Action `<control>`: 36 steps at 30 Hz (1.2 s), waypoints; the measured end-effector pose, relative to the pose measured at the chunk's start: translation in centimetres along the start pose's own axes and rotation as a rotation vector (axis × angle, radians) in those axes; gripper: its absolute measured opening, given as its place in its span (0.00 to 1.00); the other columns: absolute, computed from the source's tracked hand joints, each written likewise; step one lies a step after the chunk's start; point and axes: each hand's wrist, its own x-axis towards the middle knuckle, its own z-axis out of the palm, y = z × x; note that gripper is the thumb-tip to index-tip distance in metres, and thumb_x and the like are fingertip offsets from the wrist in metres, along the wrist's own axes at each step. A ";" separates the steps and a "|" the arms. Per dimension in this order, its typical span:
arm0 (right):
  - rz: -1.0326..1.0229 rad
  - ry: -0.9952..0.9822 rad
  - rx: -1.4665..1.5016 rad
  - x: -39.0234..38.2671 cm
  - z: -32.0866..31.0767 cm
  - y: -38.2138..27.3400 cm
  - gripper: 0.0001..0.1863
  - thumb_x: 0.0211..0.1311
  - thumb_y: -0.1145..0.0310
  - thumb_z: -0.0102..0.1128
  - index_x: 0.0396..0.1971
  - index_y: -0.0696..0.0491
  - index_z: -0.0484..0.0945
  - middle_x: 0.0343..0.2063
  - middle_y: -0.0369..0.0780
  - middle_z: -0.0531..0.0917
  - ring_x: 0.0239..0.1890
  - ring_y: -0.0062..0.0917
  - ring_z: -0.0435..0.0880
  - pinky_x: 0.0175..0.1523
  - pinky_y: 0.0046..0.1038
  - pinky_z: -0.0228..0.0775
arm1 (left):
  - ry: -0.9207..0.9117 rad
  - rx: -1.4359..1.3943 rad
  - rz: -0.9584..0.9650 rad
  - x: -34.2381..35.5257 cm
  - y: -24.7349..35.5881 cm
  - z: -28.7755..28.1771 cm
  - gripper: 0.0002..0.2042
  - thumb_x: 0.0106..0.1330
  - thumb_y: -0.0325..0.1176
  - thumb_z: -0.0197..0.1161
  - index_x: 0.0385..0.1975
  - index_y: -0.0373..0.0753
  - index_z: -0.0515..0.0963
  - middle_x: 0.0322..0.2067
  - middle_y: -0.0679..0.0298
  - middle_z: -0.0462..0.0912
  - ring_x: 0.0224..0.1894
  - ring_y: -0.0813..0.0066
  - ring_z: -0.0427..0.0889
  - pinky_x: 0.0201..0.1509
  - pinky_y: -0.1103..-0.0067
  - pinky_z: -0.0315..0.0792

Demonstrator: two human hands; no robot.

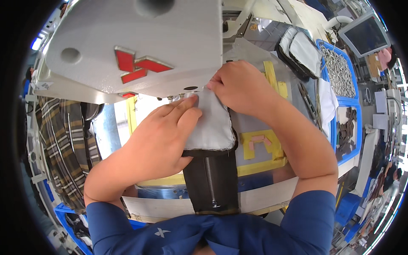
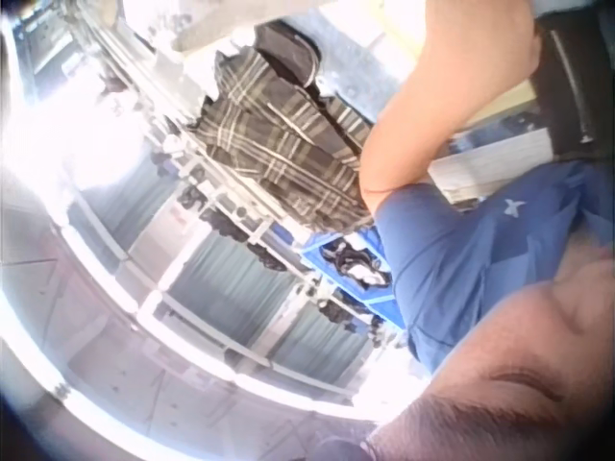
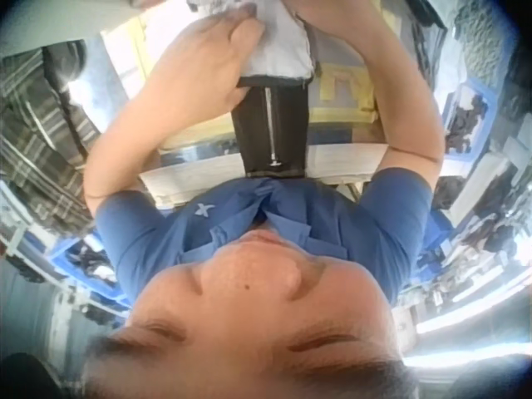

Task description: The person aligns a zipper onto a plaid fabric pouch and sews it using a sewing machine. They repeat this process for multiple pouches, handling each item individually, aligning the zipper, and guiding the fabric through the machine.

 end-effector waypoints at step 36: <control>-0.186 0.107 -0.037 0.6 1.4 -1.3 0.13 0.62 0.72 0.60 0.44 0.54 0.88 0.38 0.48 0.90 0.42 0.51 0.87 0.47 0.47 0.80 | -0.007 0.372 0.061 -1.0 0.2 0.1 0.29 0.56 0.32 0.67 0.59 0.23 0.79 0.57 0.28 0.83 0.50 0.51 0.89 0.57 0.68 0.80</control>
